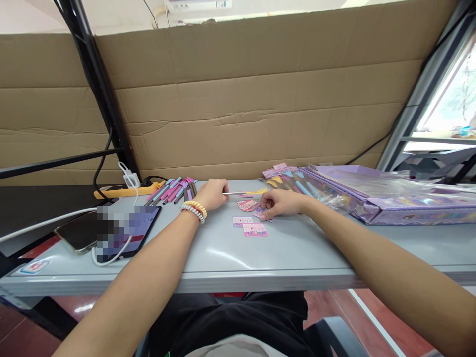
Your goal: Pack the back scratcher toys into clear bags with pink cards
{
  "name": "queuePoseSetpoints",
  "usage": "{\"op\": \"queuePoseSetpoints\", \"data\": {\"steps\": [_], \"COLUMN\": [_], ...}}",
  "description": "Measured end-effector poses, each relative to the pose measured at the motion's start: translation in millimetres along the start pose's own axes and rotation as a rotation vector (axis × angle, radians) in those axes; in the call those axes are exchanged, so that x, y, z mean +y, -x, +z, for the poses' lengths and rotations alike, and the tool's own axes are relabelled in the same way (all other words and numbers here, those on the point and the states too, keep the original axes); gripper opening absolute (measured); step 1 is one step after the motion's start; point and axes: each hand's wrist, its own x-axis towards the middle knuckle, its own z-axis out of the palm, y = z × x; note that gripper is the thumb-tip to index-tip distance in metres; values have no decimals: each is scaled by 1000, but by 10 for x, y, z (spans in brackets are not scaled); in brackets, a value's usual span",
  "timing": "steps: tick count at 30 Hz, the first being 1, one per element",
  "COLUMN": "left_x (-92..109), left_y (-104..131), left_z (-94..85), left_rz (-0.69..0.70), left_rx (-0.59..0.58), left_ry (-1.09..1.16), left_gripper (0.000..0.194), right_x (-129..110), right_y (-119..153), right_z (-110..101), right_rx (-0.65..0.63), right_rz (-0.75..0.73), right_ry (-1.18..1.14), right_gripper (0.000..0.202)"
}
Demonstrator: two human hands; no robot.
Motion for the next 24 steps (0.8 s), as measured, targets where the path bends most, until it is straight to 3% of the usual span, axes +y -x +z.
{"op": "queuePoseSetpoints", "data": {"steps": [14,24], "left_x": [5,3], "left_y": [12,-8], "left_z": [11,-4], "left_rz": [32,9], "left_rx": [-9,91], "left_ry": [19,-29], "left_gripper": [9,8], "right_x": [11,-37], "right_y": [-3,25], "right_z": [3,-5], "right_rx": [-4,-10], "right_rz": [1,18], "right_ry": [-19,-8], "right_gripper": [52,50]}}
